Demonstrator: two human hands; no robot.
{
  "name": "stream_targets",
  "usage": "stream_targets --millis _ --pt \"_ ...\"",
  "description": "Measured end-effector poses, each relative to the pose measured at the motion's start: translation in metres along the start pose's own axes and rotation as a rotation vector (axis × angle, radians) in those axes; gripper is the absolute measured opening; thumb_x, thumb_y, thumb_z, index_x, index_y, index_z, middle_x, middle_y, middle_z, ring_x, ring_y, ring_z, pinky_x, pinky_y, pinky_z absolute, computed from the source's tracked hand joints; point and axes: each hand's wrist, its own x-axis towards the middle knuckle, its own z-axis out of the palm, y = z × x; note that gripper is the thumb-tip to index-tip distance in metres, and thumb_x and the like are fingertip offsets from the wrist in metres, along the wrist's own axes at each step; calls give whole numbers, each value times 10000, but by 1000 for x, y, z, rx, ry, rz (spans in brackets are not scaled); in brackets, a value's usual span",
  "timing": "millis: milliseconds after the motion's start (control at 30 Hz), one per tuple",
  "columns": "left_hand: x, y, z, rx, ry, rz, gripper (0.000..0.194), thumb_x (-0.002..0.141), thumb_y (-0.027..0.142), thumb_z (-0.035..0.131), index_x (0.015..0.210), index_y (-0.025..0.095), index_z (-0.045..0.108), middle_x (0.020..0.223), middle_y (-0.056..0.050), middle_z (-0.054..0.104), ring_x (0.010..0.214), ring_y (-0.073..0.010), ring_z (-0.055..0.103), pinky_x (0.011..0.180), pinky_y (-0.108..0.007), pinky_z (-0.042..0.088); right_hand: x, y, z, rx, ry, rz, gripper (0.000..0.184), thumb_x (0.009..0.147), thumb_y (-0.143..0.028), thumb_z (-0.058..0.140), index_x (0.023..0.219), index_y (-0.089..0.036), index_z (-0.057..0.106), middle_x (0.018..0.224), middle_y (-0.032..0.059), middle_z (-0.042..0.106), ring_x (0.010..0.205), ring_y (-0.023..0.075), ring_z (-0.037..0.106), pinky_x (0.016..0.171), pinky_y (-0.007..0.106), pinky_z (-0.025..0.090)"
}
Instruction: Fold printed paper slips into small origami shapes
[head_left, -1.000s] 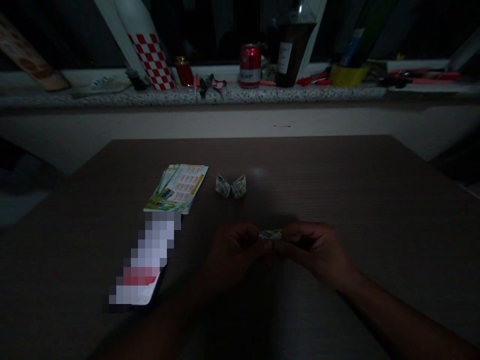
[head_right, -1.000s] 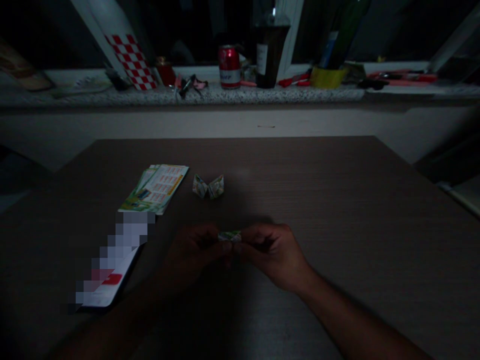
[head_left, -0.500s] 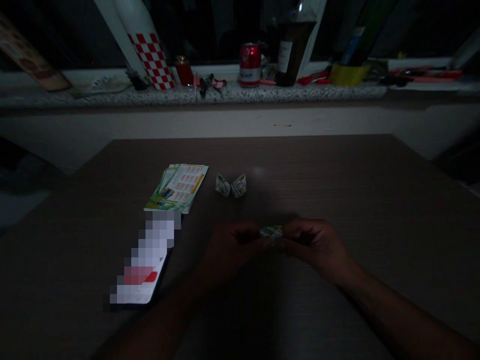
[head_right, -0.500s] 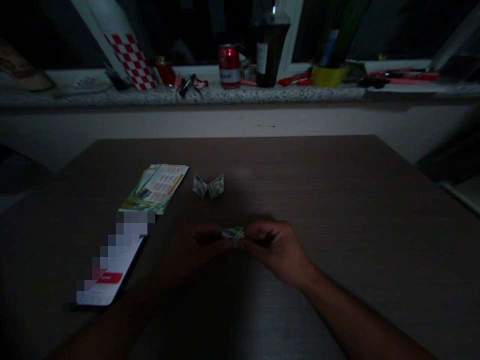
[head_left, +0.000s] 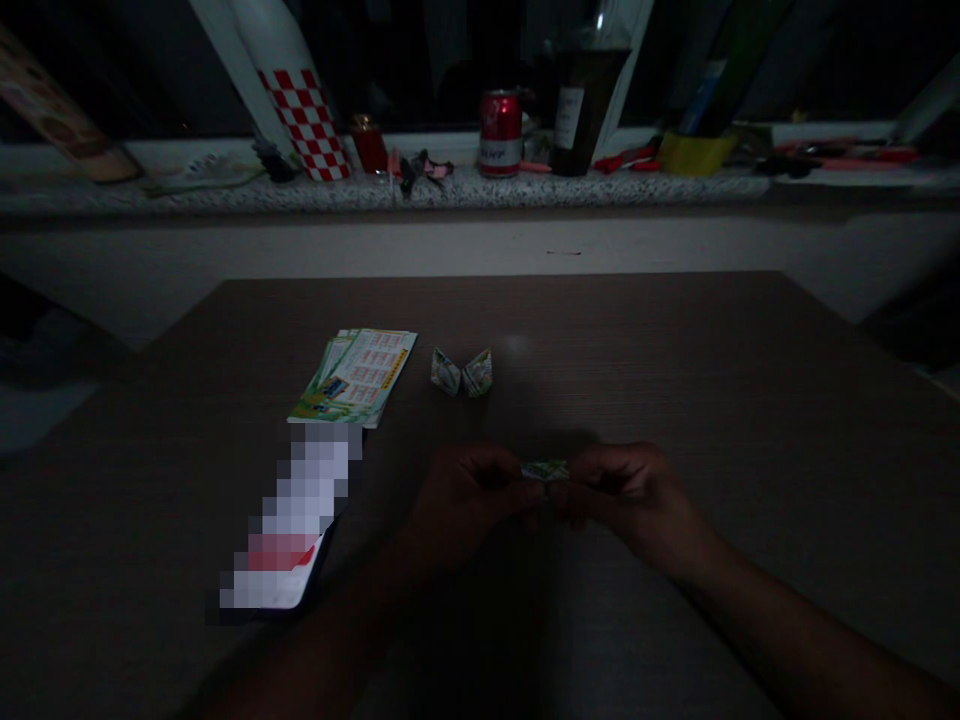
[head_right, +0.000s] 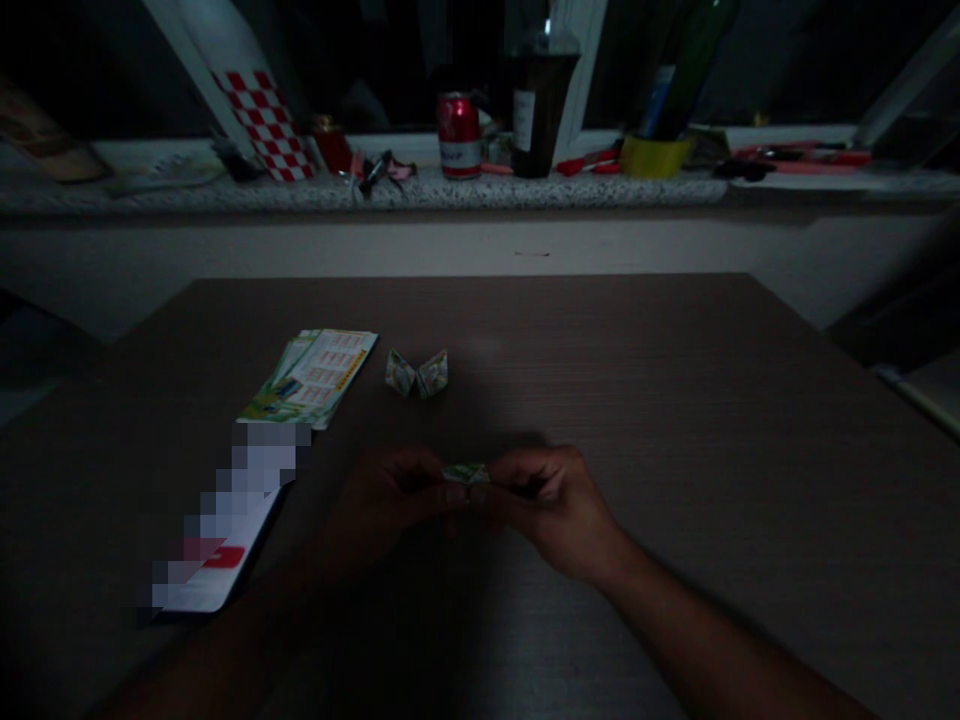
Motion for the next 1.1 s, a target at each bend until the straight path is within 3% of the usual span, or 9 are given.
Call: stream_targets --millis 200,300,467,600,900,1100 --pt "-1 4 -5 163 -13 16 124 704 213 749 811 158 721 755 -14 725 680 -131 640 602 -207 447 1 4 -3 8 -65 83 163 677 -279 810 679 -144 719 548 3 637 480 89 532 443 198 405" --pt "-2 7 -6 203 14 47 72 731 219 724 762 153 726 712 -16 717 659 -131 631 594 -211 444 1 5 0 39 -39 65 166 666 -284 821 727 -155 737 591 4 660 502 90 547 456 196 420" --pt "-4 9 -1 111 87 69 90 710 206 733 659 142 694 622 -14 691 605 -135 620 589 -225 456 1 4 7 85 5 16 197 642 -303 838 763 -174 752 657 16 702 582 117 614 539 217 488" --pt "-4 7 2 66 104 72 87 707 197 735 652 142 694 627 -24 699 617 -146 636 606 -238 471 -1 2 6 31 14 13 192 645 -321 833 710 -166 739 623 18 687 543 114 585 499 219 466" --pt "0 8 -2 6 -11 -47 81 664 174 764 709 142 705 672 -1 696 622 -116 616 596 -210 449 1 4 1 18 32 3 180 683 -315 803 725 -158 727 622 17 682 518 98 566 462 202 432" --pt "-2 8 3 -40 76 -13 164 648 172 776 784 137 692 683 3 677 615 -113 602 572 -208 447 1 9 2 19 39 30 202 702 -342 782 692 -158 698 573 -13 617 495 88 512 454 208 391"
